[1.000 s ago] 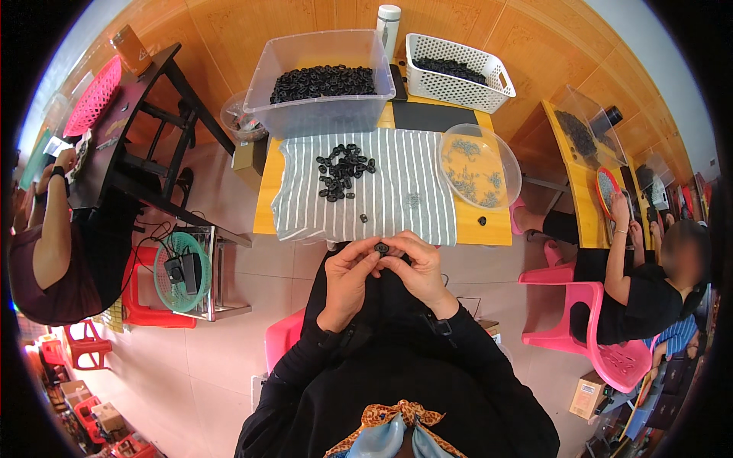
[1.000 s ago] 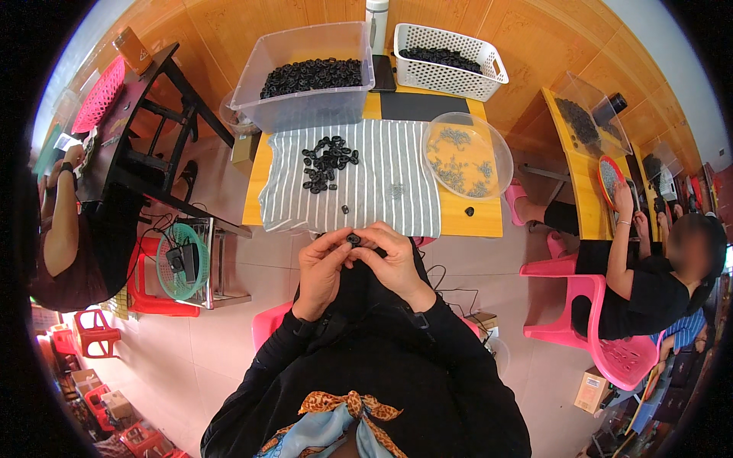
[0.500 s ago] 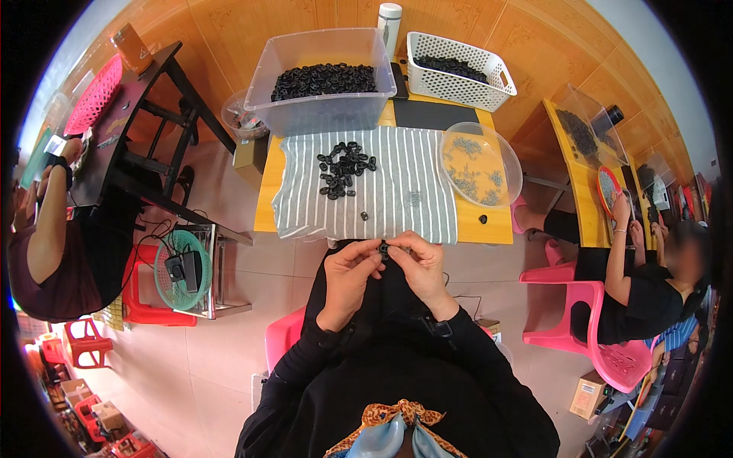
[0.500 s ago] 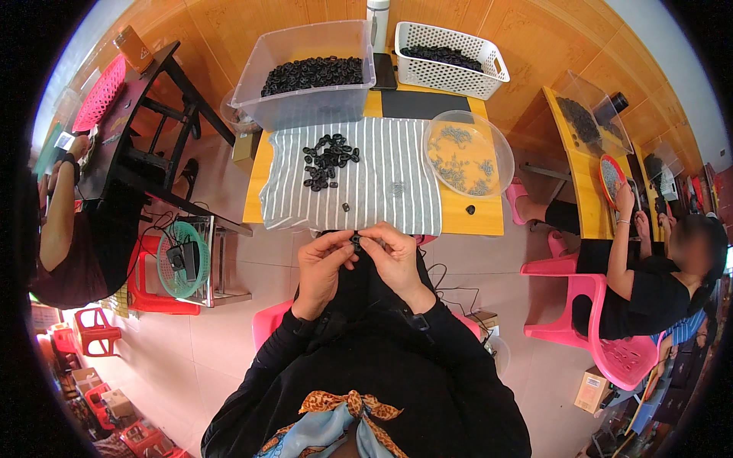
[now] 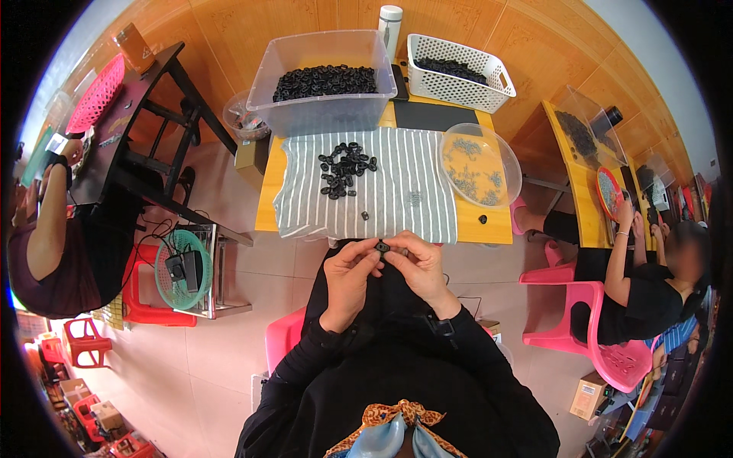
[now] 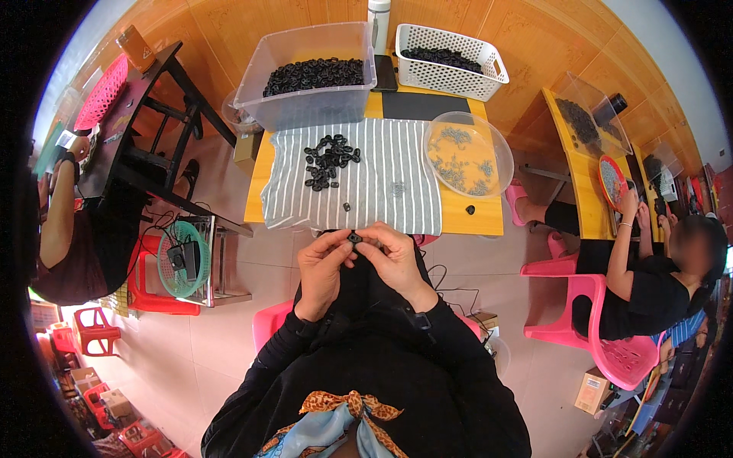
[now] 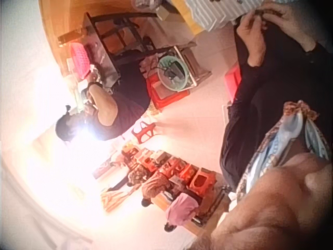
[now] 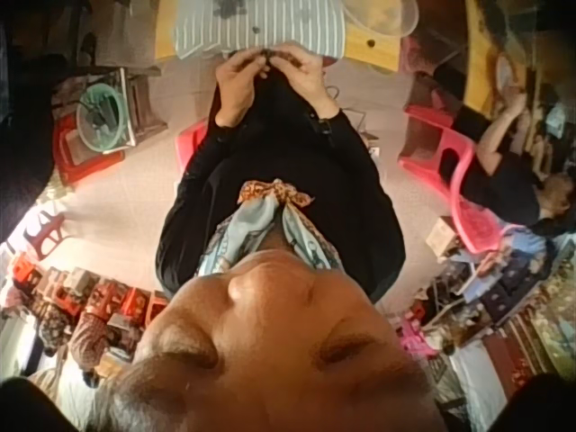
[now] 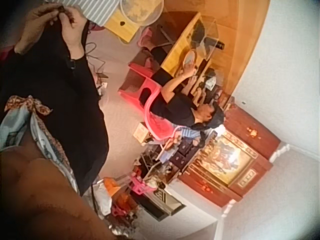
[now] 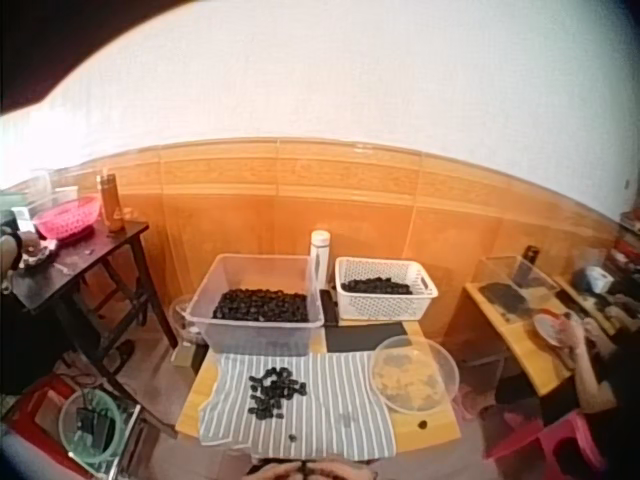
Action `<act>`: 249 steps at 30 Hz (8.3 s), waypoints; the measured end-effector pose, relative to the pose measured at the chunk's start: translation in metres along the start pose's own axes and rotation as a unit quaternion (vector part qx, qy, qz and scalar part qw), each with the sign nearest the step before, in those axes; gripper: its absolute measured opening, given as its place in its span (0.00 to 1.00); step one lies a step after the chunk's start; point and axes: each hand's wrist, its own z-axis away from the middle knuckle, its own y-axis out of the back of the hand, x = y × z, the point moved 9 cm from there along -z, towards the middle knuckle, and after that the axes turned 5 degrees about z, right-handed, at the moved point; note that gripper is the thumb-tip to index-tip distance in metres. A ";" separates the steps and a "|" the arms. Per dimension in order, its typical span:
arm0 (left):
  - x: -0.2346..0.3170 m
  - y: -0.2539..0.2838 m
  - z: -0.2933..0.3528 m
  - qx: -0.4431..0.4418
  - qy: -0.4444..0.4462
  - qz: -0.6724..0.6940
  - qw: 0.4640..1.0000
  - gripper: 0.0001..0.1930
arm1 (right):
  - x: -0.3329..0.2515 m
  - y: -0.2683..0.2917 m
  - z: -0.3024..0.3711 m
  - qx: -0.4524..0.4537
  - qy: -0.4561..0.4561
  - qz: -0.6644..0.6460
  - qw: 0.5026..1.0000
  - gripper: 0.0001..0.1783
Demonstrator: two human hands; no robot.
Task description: Sorting small black parts on a cloth-covered table in a manufacturing environment.
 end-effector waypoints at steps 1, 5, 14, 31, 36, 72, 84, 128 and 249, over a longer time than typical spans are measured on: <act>-0.001 0.001 -0.001 -0.002 0.006 0.013 1.000 0.12 | -0.004 -0.002 0.000 -0.020 0.022 0.024 0.999 0.12; -0.002 -0.003 0.000 -0.015 0.014 0.031 0.999 0.12 | -0.016 -0.005 0.000 -0.034 0.082 0.093 0.992 0.16; 0.000 -0.008 0.001 -0.030 -0.014 0.001 0.999 0.11 | -0.026 -0.006 0.004 -0.009 0.127 0.156 0.979 0.16; 0.001 -0.008 0.003 -0.025 0.003 0.018 1.000 0.12 | -0.023 -0.005 0.008 0.010 0.153 0.134 0.979 0.16; 0.001 -0.009 0.002 -0.023 -0.004 0.009 1.000 0.13 | -0.024 -0.004 0.007 0.012 0.163 0.155 0.974 0.15; -0.014 0.029 -0.012 0.006 0.080 -0.087 0.993 0.14 | -0.066 0.106 -0.162 0.079 0.009 -0.119 0.990 0.04; -0.022 0.059 -0.018 0.032 0.094 -0.101 0.990 0.11 | 0.051 -0.011 -0.084 -0.122 0.060 0.406 0.904 0.06; -0.042 0.042 -0.032 0.045 0.112 0.006 0.993 0.08 | 0.027 0.031 -0.088 0.019 0.109 0.651 0.751 0.03; -0.008 0.087 -0.015 0.095 -0.040 -0.014 0.995 0.11 | 0.044 -0.026 -0.089 -0.052 0.129 0.459 0.878 0.07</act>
